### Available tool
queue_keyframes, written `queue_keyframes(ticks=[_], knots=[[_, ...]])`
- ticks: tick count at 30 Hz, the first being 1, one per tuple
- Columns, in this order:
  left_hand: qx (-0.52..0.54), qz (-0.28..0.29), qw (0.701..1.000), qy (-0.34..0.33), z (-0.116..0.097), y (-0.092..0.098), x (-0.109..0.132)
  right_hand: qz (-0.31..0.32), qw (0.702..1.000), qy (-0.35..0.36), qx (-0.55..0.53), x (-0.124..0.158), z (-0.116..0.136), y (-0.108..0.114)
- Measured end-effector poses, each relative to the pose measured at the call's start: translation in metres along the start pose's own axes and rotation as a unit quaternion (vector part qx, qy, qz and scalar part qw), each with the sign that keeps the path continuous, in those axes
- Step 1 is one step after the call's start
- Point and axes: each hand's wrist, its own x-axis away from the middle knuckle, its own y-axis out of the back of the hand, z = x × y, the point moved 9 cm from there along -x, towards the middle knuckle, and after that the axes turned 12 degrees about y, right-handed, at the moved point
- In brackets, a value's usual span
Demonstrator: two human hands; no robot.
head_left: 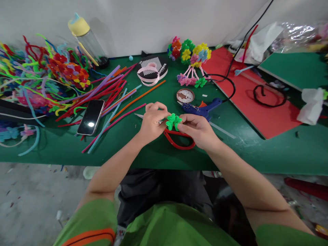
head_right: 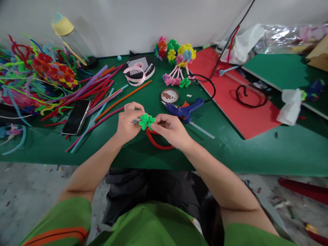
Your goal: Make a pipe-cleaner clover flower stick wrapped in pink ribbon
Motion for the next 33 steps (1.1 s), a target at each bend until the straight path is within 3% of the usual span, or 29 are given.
queue_keyframes(ticks=[13,18,21,27,33], knots=[[-0.001,-0.012,1.000,-0.009,-0.003,0.000,0.001,-0.010,1.000,0.018,0.020,-0.001,0.003,0.003],[0.080,0.077,0.993,0.033,0.006,-0.010,-0.002,-0.035,0.998,0.052,-0.002,-0.003,0.008,0.010],[0.147,0.098,0.984,0.034,0.007,-0.012,-0.002,-0.030,0.997,0.070,0.023,-0.003,0.012,0.010],[0.145,0.082,0.984,0.055,0.012,-0.010,-0.002,-0.010,0.999,0.045,0.027,-0.002,0.010,0.003],[0.150,0.055,0.987,0.004,0.003,-0.004,-0.002,-0.016,0.999,0.021,0.029,-0.003,0.004,0.005]])
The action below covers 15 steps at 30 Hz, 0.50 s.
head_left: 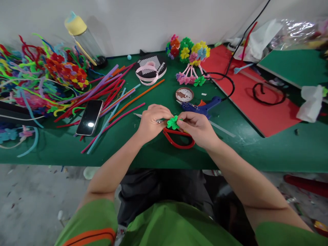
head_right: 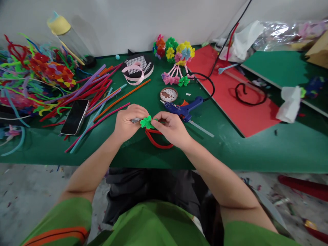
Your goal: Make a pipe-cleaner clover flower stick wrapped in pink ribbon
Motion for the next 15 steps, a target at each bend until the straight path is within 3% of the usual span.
queue_keyframes(ticks=[7,11,15], knots=[[-0.083,0.017,0.996,0.004,-0.002,-0.008,0.002,-0.007,0.999,0.009,0.049,-0.001,0.000,0.004],[-0.075,0.013,0.997,0.010,0.001,-0.009,0.002,-0.003,0.993,0.029,0.112,-0.001,0.003,0.006],[-0.052,0.020,0.998,0.019,0.005,-0.009,0.000,-0.022,0.948,0.171,0.269,-0.001,0.033,0.012]])
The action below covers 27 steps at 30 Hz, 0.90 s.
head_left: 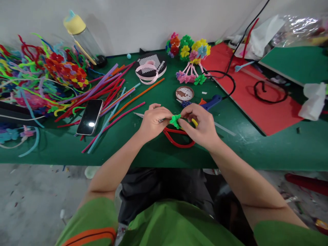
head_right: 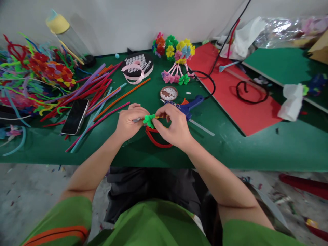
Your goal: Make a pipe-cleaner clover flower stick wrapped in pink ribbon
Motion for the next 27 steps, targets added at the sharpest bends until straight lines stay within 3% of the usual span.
queue_keyframes(ticks=[3,7,13,21,24,27], knots=[[0.009,0.021,1.000,-0.004,0.000,-0.002,0.000,0.002,0.992,0.115,0.060,-0.004,0.018,0.006],[-0.002,0.054,0.998,0.024,0.005,-0.005,-0.001,0.042,0.985,0.154,0.072,-0.005,0.020,0.002],[-0.091,0.096,0.991,0.005,0.002,-0.013,0.000,0.077,0.982,0.152,0.081,-0.003,0.019,-0.006],[-0.146,0.079,0.986,-0.015,0.001,-0.016,0.002,0.131,0.977,0.138,0.097,-0.002,0.016,-0.013],[-0.136,0.060,0.989,-0.028,-0.004,-0.012,0.002,0.134,0.985,0.101,0.037,-0.003,0.011,-0.014],[-0.117,0.028,0.991,-0.057,-0.013,-0.006,0.003,0.118,0.989,0.031,-0.088,-0.001,0.001,-0.016]])
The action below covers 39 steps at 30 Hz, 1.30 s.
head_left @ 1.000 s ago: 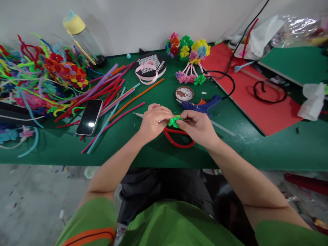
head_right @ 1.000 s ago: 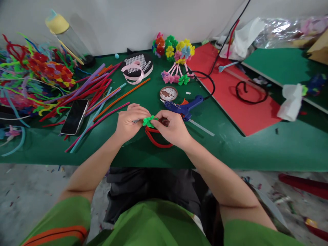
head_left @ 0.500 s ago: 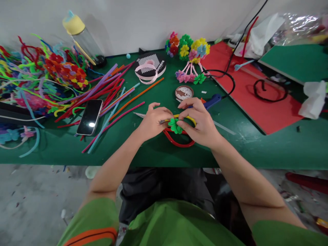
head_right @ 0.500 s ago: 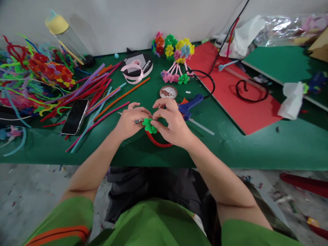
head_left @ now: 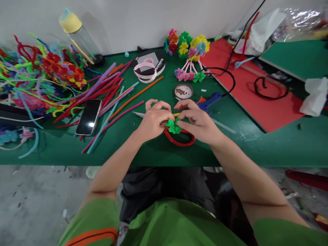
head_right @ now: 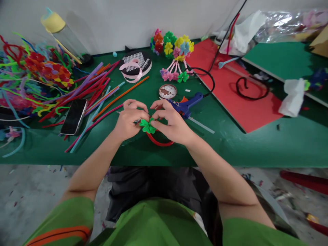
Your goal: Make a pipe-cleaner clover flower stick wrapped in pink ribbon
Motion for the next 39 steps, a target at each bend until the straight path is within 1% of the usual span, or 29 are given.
queue_keyframes(ticks=[2,5,7,8,9,10,13,15,16,19,25,31,33,36,37,39], knots=[[0.012,-0.029,0.999,-0.016,-0.004,0.006,0.001,-0.032,0.992,-0.051,-0.110,0.003,-0.009,-0.003],[0.017,-0.064,0.997,-0.030,-0.007,0.011,0.003,-0.070,0.953,-0.129,-0.264,0.008,-0.020,-0.012],[0.015,-0.078,0.996,-0.028,-0.006,0.012,0.003,-0.079,0.927,-0.169,-0.325,0.011,-0.025,-0.019],[0.016,-0.085,0.996,-0.024,-0.004,0.013,0.003,-0.084,0.920,-0.179,-0.338,0.012,-0.026,-0.020],[0.020,-0.092,0.995,-0.017,-0.003,0.015,0.003,-0.092,0.919,-0.184,-0.336,0.012,-0.027,-0.019],[0.024,-0.099,0.995,-0.011,-0.001,0.016,0.003,-0.101,0.925,-0.181,-0.319,0.012,-0.028,-0.016],[0.025,-0.108,0.994,0.008,0.004,0.018,0.002,-0.116,0.964,-0.130,-0.200,0.008,-0.023,-0.001],[0.027,-0.101,0.994,0.015,0.005,0.017,0.002,-0.097,0.986,-0.079,-0.114,0.005,-0.015,0.003],[0.030,-0.095,0.995,0.016,0.006,0.016,0.002,-0.084,0.991,-0.057,-0.084,0.004,-0.011,0.003],[0.035,-0.074,0.997,0.008,0.005,0.013,0.001,-0.052,0.997,-0.026,-0.042,0.003,-0.006,0.001],[0.022,-0.045,0.999,0.003,0.001,0.007,0.000,-0.019,1.000,-0.018,-0.011,0.001,-0.005,-0.001],[0.010,-0.032,0.999,0.004,0.001,0.002,0.001,-0.029,1.000,-0.011,0.002,0.000,-0.001,0.003],[0.011,-0.044,0.999,0.018,0.004,0.004,0.001,-0.048,0.999,-0.026,-0.008,0.001,-0.003,0.005],[0.015,-0.097,0.994,0.041,0.008,0.014,0.001,-0.093,0.992,-0.073,-0.047,0.005,-0.012,0.010],[0.014,-0.118,0.992,0.045,0.009,0.017,0.002,-0.100,0.989,-0.090,-0.069,0.006,-0.014,0.009],[0.008,-0.142,0.989,0.046,0.008,0.021,0.003,-0.093,0.983,-0.114,-0.114,0.007,-0.018,0.004]])
